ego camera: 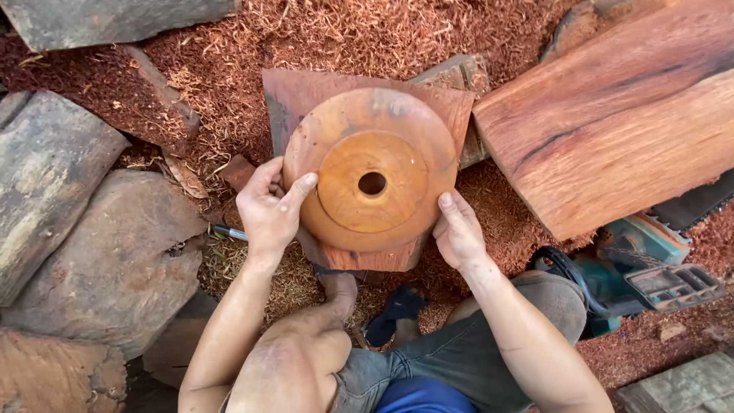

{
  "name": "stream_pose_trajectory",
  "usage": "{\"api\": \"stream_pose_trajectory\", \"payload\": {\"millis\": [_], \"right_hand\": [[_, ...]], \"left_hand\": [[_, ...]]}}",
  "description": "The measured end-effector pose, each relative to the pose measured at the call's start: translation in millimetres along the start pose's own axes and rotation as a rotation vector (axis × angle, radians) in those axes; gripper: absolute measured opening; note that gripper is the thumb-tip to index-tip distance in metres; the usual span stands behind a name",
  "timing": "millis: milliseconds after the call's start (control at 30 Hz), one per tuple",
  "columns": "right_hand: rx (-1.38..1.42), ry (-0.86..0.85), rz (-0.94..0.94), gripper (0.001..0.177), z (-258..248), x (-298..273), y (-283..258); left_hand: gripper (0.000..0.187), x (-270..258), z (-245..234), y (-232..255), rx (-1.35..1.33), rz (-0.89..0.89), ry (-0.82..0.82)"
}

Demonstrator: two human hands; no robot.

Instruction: Using a chainsaw to cut wood and then inspecting and assembling wooden pieces.

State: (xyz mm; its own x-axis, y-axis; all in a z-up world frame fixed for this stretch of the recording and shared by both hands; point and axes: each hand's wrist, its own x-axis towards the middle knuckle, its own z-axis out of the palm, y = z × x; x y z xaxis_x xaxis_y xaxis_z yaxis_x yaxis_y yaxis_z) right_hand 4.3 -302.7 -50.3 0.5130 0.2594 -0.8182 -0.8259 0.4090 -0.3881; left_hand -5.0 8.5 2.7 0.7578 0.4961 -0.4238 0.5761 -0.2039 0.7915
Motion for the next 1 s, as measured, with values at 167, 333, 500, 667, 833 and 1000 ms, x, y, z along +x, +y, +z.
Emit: {"api": "stream_pose_trajectory", "payload": {"millis": [167, 333, 500, 667, 833, 1000], "right_hand": [[-0.116, 0.03, -0.029, 0.063, 8, 0, 6], [-0.11, 0.054, -0.047, 0.054, -3, 2, 11], [-0.034, 0.041, -0.037, 0.048, -4, 1, 10], [-0.022, 0.056, 0.009, 0.047, -9, 7, -1], [-0.048, -0.024, 0.148, 0.048, -5, 9, -17], [0.006, -0.081, 0.125, 0.051, -4, 9, -19]], "left_hand": [[0.05, 2, -15, -7, 0.004, -0.004, 0.045], [0.055, 12, -12, -14, 0.195, 0.159, 0.075], [0.054, 23, -9, -5, 0.196, 0.244, 0.066], [0.052, 37, -16, -18, 0.223, 0.204, 0.016], [0.076, 43, -17, -69, -0.359, -0.299, -0.216], [0.063, 30, -2, -116, -0.881, -0.42, -0.394]]}}
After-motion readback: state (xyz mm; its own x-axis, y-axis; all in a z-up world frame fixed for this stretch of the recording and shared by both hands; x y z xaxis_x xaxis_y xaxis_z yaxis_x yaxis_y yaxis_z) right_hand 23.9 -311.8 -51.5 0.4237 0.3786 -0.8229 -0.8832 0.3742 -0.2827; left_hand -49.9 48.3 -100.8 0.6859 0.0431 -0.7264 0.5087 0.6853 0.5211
